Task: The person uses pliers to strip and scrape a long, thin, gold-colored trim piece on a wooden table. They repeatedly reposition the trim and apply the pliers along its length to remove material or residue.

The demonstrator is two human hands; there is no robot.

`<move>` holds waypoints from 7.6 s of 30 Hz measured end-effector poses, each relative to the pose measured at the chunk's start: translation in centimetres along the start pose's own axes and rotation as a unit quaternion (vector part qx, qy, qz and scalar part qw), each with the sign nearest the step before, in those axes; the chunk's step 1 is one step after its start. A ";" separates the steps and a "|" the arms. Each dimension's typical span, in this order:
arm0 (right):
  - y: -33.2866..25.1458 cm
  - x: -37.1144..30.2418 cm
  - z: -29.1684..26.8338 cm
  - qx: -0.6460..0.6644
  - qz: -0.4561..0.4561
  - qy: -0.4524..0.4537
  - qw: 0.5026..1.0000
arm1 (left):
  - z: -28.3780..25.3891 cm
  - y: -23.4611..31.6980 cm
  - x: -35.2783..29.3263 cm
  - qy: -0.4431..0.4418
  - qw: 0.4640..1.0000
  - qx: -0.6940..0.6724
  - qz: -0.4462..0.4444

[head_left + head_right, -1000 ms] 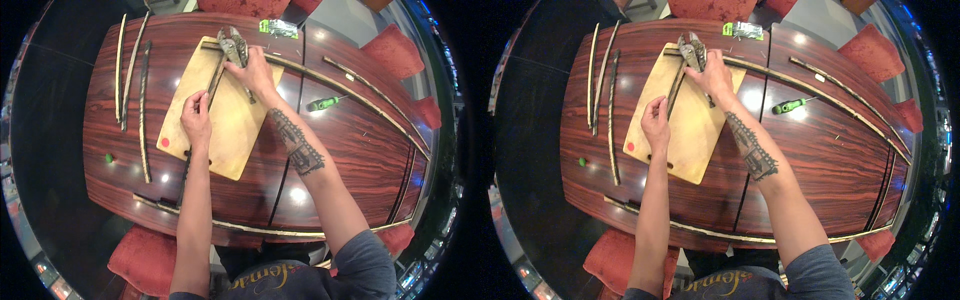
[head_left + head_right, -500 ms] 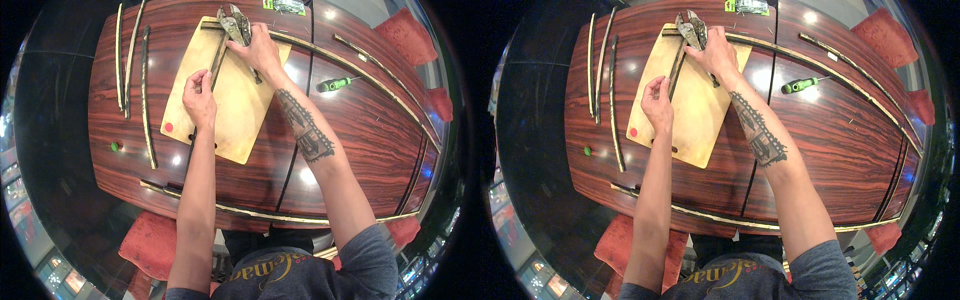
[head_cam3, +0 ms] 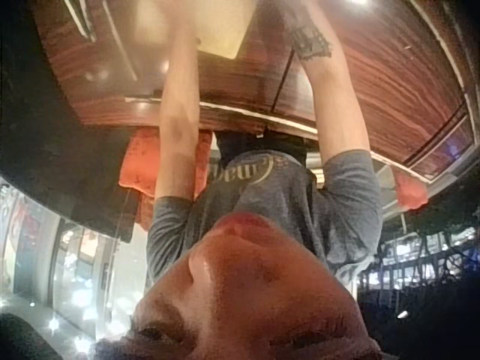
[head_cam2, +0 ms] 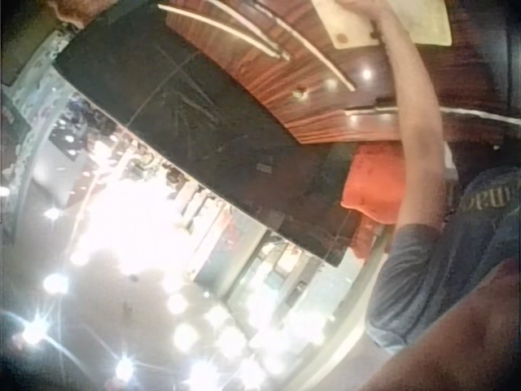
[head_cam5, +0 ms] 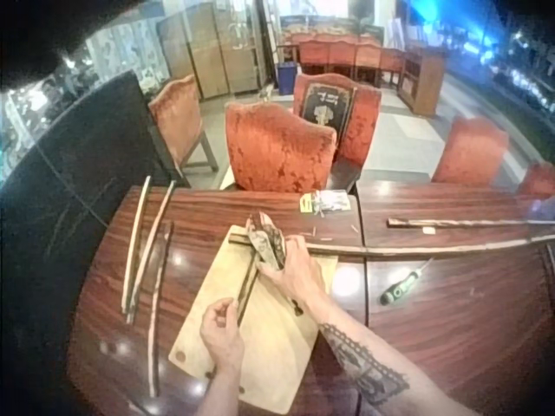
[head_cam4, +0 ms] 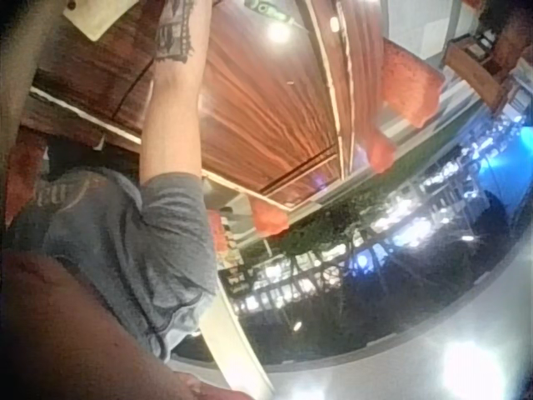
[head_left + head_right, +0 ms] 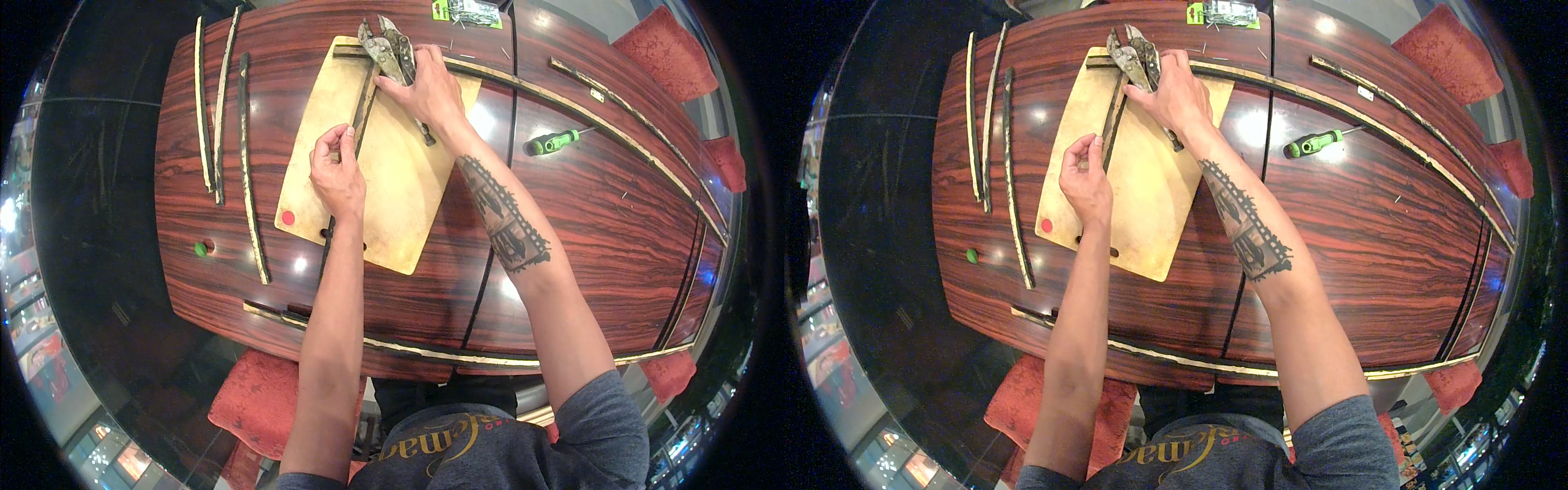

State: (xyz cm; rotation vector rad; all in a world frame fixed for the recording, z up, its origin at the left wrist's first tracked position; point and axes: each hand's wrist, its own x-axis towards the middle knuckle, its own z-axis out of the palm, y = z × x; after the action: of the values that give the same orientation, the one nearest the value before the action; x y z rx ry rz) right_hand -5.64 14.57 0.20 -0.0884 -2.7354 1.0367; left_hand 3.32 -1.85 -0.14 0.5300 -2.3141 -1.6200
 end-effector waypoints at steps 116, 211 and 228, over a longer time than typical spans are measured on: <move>-5.4 -4.0 -6.7 -0.021 -0.077 -0.203 0.976 | 0.2 0.3 0.0 0.019 0.990 0.087 0.113; -5.9 -5.7 -7.5 0.022 0.029 -0.275 0.961 | 0.1 -0.4 -0.2 0.042 0.983 0.138 0.109; -5.8 -5.7 -7.8 -0.009 -0.028 -0.263 0.964 | 0.0 -0.1 -0.3 0.042 0.985 0.130 0.107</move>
State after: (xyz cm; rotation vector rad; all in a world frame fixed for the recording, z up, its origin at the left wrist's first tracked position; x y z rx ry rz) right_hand 1.79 14.53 8.69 0.3044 -3.1891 1.1546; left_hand 3.63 -1.70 -0.26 0.3784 -2.4379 -1.1867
